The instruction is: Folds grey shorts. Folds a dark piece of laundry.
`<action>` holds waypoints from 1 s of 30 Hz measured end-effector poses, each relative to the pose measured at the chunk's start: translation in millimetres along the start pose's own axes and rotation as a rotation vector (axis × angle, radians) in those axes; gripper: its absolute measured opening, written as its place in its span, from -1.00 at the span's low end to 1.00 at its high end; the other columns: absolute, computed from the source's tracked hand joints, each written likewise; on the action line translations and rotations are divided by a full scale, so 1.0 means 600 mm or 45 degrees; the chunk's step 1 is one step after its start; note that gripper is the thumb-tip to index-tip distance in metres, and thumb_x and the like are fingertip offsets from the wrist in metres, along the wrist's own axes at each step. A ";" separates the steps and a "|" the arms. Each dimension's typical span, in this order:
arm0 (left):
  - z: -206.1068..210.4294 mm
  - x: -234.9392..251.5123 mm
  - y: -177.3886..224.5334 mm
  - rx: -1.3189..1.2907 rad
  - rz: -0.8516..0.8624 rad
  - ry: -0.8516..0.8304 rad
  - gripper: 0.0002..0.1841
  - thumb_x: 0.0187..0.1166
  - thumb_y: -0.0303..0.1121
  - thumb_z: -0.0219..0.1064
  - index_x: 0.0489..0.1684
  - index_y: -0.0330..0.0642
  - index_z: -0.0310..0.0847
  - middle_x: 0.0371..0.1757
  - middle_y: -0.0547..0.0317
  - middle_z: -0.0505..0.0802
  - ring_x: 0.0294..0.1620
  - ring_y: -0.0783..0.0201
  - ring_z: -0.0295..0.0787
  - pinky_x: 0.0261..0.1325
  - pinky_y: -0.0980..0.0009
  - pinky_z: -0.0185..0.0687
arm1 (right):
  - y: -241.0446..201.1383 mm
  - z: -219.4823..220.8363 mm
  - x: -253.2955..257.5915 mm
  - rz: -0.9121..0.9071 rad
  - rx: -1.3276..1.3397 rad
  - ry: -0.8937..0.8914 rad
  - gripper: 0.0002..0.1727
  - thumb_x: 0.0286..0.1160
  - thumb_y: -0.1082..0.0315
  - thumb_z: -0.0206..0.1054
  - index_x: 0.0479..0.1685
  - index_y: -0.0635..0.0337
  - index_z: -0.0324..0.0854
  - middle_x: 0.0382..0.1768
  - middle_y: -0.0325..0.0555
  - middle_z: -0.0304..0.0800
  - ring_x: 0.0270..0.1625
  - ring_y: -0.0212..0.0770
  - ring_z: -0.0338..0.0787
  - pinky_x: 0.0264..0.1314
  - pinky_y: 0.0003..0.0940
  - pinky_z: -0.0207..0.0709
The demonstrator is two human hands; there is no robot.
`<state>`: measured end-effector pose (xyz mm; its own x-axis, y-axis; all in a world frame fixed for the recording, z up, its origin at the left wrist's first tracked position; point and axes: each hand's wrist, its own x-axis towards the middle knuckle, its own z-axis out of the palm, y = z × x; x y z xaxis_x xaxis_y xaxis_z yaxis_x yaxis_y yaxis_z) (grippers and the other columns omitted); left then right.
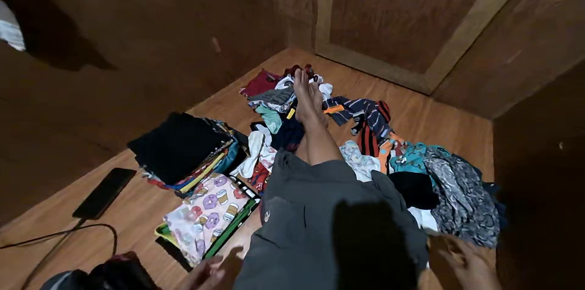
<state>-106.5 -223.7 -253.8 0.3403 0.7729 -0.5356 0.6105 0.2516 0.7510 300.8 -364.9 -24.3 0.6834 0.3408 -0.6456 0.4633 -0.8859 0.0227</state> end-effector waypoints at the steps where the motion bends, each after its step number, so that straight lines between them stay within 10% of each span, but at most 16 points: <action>1: 0.006 0.018 0.006 -0.075 0.022 0.061 -0.45 0.70 -0.16 0.23 0.56 -0.34 0.40 0.24 -0.25 0.73 0.17 -0.03 0.73 0.28 -0.03 0.63 | -0.040 -0.017 -0.025 -0.121 0.248 0.021 -0.53 0.79 0.57 -0.04 0.63 0.54 0.29 0.61 0.34 0.42 0.62 0.02 0.47 0.66 -0.28 0.20; 3: 0.026 0.065 0.032 -0.233 0.042 0.116 -0.50 0.75 -0.10 0.14 0.51 -0.26 0.46 0.31 -0.16 0.75 0.23 0.01 0.76 0.27 0.00 0.68 | -0.049 0.019 0.026 -0.502 0.686 0.083 -0.63 0.72 0.62 0.04 0.38 0.70 0.45 0.28 0.51 0.64 0.28 0.07 0.70 0.43 -0.31 0.45; 7: 0.084 0.157 0.087 -0.435 0.004 -0.125 -0.46 0.79 0.00 0.08 0.57 -0.17 0.45 0.43 -0.03 0.72 0.39 0.10 0.68 0.41 0.04 0.61 | -0.145 0.107 0.115 -0.857 0.669 -0.397 -0.58 0.79 0.32 0.17 0.48 0.39 0.52 0.02 0.21 0.78 -0.17 -0.13 0.71 0.01 -0.24 0.60; 12: 0.105 0.220 0.108 -0.807 -0.078 -0.084 -0.40 0.58 -0.53 0.30 0.66 -0.25 0.27 0.34 -0.11 0.69 0.17 0.16 0.71 0.18 0.18 0.68 | -0.266 0.192 0.221 -1.134 0.205 -0.426 -0.45 0.62 0.00 0.37 0.08 0.45 0.65 -0.03 0.27 0.74 0.04 0.12 0.74 0.22 0.12 0.56; 15: 0.086 0.218 0.086 -1.199 0.247 0.051 -0.31 0.36 -0.73 0.24 0.60 -0.14 0.28 0.12 0.10 0.80 -0.14 0.34 0.83 -0.20 0.41 0.81 | -0.264 0.212 0.228 -1.418 0.366 -0.256 -0.65 0.58 0.18 0.38 -0.09 0.40 0.66 -0.19 0.15 0.69 -0.11 -0.03 0.66 0.03 -0.10 0.54; 17: 0.058 0.197 0.055 -1.292 0.562 -0.011 -0.38 0.12 -0.55 0.50 0.30 0.00 0.54 -0.03 0.21 0.87 -0.18 0.36 0.85 -0.14 0.41 0.82 | -0.240 0.218 0.205 -1.777 0.377 -0.103 -0.78 0.56 0.35 0.32 -0.14 0.39 0.73 -0.07 0.13 0.78 0.05 -0.05 0.77 0.20 -0.19 0.61; 20: 0.007 0.150 0.013 -0.763 0.642 -0.241 -0.83 0.41 -0.28 0.44 -0.11 0.21 0.85 -0.27 0.43 0.91 -0.21 0.50 0.83 -0.03 0.50 0.76 | -0.179 0.241 0.203 -2.260 0.066 0.161 -0.81 0.55 0.45 0.28 -0.10 0.12 0.83 0.22 -0.05 0.83 0.48 0.05 0.65 0.59 0.01 0.46; 25: 0.009 0.128 0.013 -0.228 0.400 0.071 -0.70 0.61 -0.51 0.08 0.16 -0.32 0.67 0.09 0.16 0.85 0.13 0.39 0.77 0.31 0.35 0.67 | -0.055 0.179 0.292 -1.590 0.501 0.600 -0.60 0.19 0.60 0.22 0.05 0.29 0.77 0.32 0.17 0.73 0.55 0.20 0.56 0.63 0.14 0.38; 28: 0.036 0.126 0.051 -0.097 0.486 -0.028 -0.43 0.54 -0.11 0.33 0.49 -0.25 0.53 0.41 0.03 0.73 0.41 0.22 0.66 0.48 0.20 0.57 | 0.004 0.137 0.316 -1.051 0.386 0.284 -0.48 0.27 0.71 0.25 0.32 0.32 0.57 0.28 0.21 0.71 0.36 0.16 0.70 0.44 0.15 0.56; 30: 0.053 0.135 0.071 0.131 0.542 -0.126 -0.39 0.49 0.01 0.43 0.39 -0.25 0.59 0.25 -0.03 0.79 0.28 0.11 0.72 0.40 0.03 0.59 | 0.024 0.137 0.316 -0.929 0.249 0.046 -0.44 0.34 0.66 0.33 0.43 0.34 0.47 0.29 0.30 0.67 0.34 0.25 0.70 0.42 0.24 0.55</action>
<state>-30.0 -169.0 -277.4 0.6404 0.7343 -0.2251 0.4675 -0.1401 0.8728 390.7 -338.9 -209.3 0.2613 0.8692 -0.4199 0.6990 -0.4703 -0.5386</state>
